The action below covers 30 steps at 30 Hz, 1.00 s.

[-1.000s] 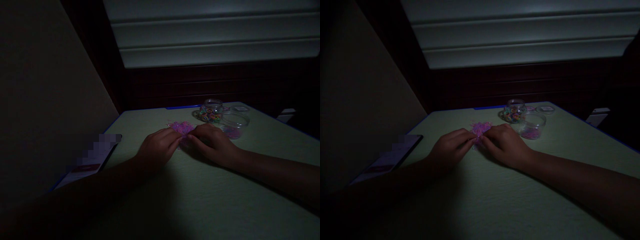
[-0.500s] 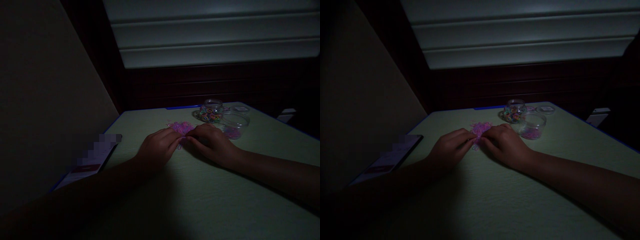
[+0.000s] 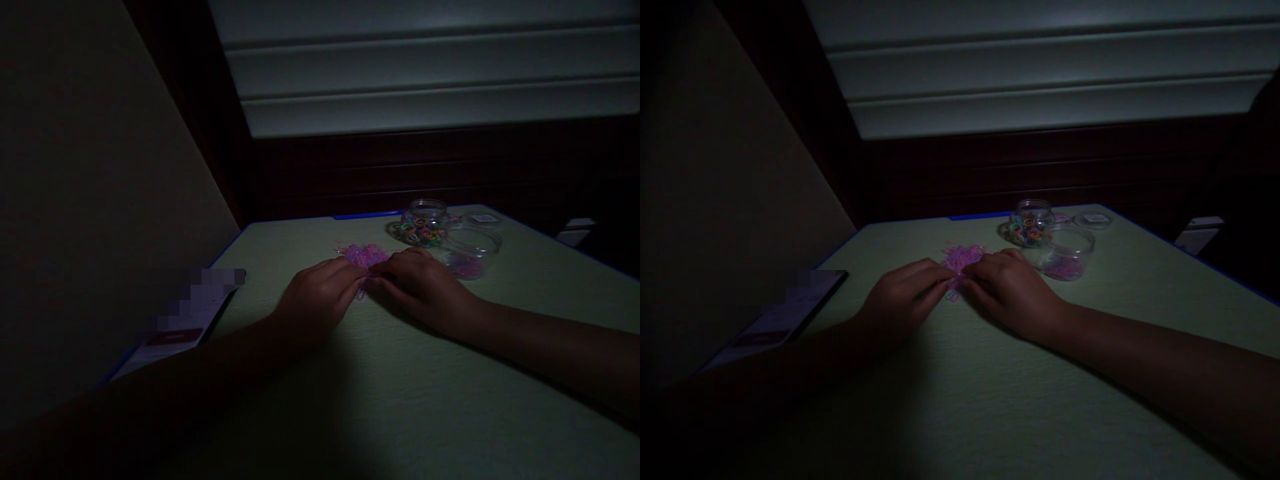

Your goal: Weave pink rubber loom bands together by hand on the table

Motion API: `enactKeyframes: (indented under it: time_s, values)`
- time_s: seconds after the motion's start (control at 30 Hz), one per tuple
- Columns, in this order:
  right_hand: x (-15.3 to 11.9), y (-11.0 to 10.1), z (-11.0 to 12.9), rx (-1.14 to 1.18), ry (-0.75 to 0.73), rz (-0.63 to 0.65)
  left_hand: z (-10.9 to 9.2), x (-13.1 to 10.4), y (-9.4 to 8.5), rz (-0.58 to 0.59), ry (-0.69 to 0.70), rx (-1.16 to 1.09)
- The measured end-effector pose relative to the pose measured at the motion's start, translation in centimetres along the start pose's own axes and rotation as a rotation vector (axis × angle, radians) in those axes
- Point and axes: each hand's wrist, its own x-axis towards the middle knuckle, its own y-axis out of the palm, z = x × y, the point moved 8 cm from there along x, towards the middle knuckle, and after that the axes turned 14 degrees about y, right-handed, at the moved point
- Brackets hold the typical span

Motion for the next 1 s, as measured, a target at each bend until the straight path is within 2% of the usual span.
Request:
enactKeyframes:
  time_s: [0.3, 1.0]
  values:
    - [0.02, 0.06, 0.03, 0.009, 0.003, 0.019, -0.26, 0.00, -0.05, -0.014, 0.018, -0.017]
    - [-0.15, -0.42, 0.23, -0.040, -0.022, -0.047, 0.26, -0.07, -0.02, -0.029, -0.041, -0.039]
